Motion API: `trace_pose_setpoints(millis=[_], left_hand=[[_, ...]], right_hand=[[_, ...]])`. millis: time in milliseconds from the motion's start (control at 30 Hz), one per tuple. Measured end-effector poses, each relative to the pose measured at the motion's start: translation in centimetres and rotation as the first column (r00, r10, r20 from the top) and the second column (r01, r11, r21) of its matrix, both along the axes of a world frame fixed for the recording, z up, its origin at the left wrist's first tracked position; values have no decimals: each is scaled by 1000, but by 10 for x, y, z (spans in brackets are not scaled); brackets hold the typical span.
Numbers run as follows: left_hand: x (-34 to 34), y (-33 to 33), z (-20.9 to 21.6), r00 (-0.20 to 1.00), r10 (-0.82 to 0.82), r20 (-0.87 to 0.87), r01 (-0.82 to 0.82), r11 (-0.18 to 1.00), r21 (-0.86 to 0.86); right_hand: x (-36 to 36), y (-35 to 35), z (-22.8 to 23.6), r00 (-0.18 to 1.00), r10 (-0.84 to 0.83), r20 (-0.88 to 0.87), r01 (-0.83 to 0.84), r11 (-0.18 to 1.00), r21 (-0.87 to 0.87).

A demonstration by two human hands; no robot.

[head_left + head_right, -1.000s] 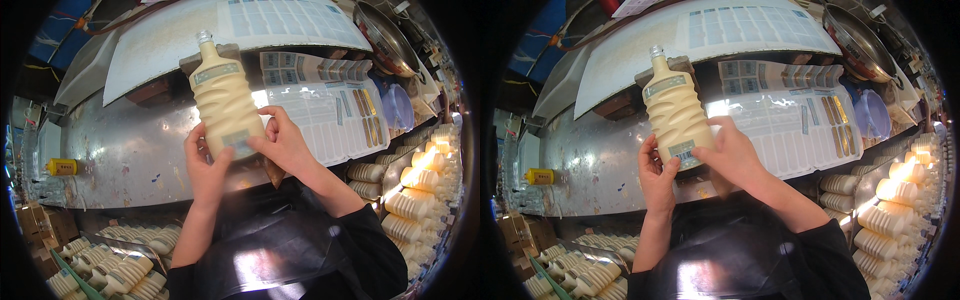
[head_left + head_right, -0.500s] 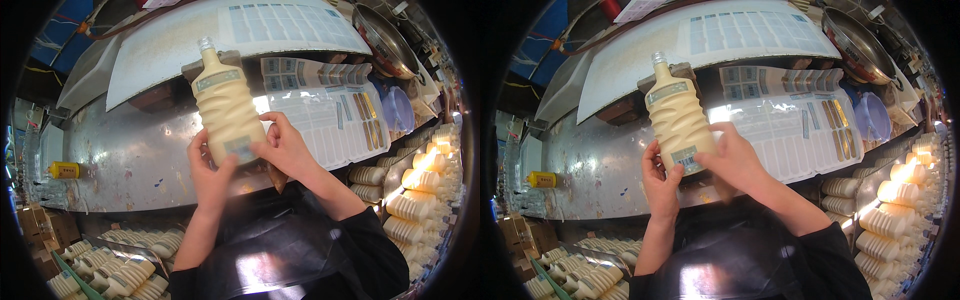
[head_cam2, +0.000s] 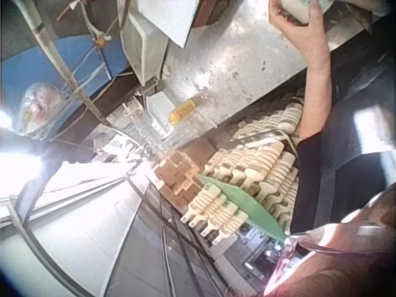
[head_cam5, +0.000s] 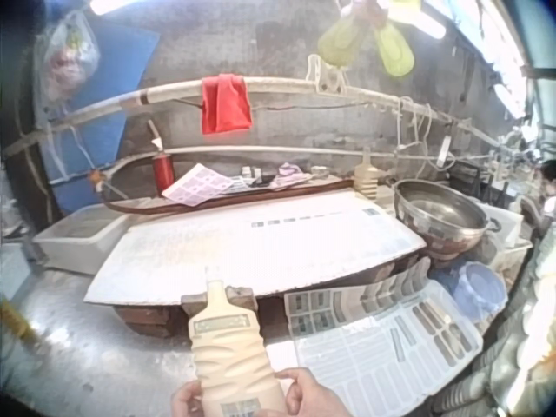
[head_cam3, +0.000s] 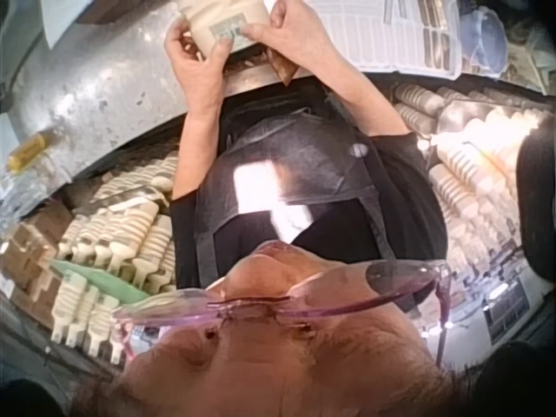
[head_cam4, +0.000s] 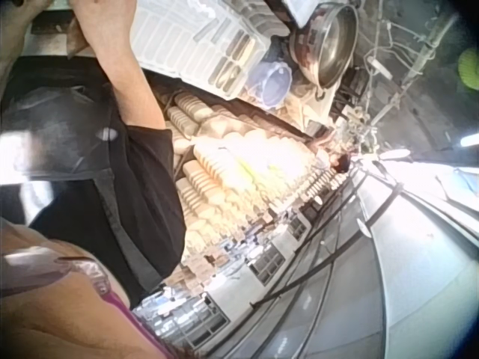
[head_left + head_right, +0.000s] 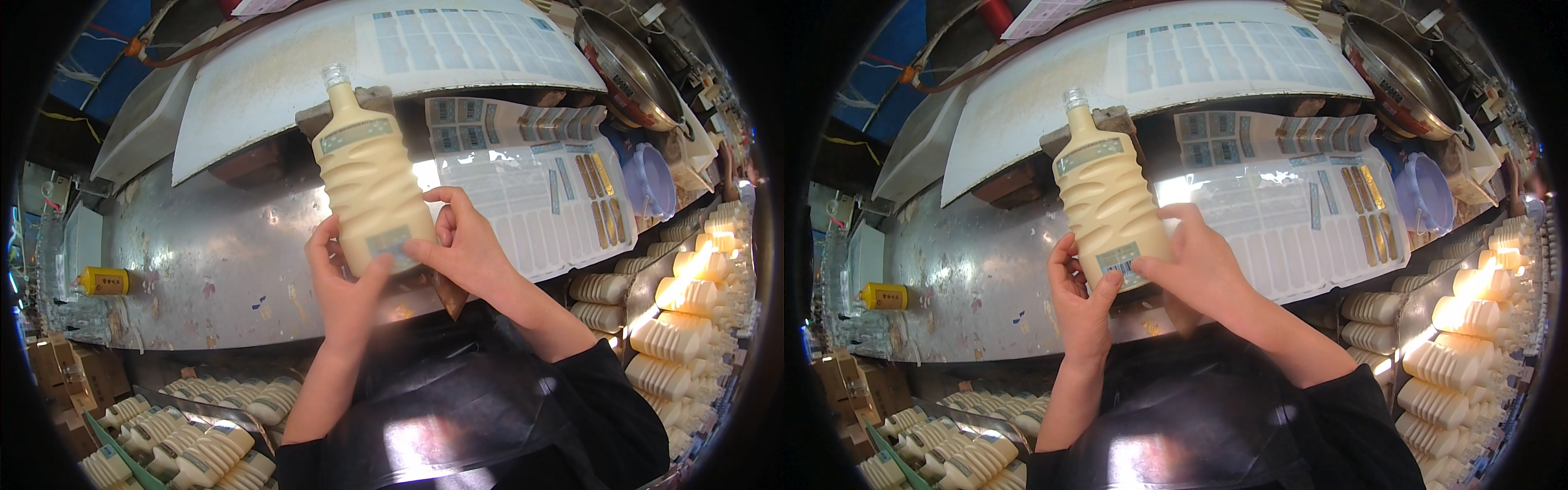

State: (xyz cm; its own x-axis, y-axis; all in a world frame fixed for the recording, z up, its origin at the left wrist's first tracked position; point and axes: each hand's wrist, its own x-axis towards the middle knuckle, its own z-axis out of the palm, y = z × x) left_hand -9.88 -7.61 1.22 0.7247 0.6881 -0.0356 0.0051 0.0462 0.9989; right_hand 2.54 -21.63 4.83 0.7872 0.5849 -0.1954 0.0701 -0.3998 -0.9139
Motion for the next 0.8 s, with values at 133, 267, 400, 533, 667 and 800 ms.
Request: trace_pose_setpoints(millis=[133,267,400,533,667,800], left_hand=[[0,-1,3,1000,4,6,-4,1000,-27],[0,0,2,1000,2,11,-2,1000,-24],[1,0,4,1000,-1,7,2,1000,-22],[0,1,0,1000,-9,14,9,1000,-1],[-2,3,-1,1000,13,-3,-13,999,39],[1,0,5,1000,4,-11,-4,1000,10]], right_hand=[[0,0,2,1000,4,-12,-3,1000,3],[0,0,2,1000,4,-11,-4,1000,-3],[0,0,3,1000,1,-2,-1,1000,-4],[7,-4,-3,1000,0,-26,1,1000,18],[31,-6,18,876,-18,-482,208,915,345],[14,-2,29,961,47,272,-123,955,269]])
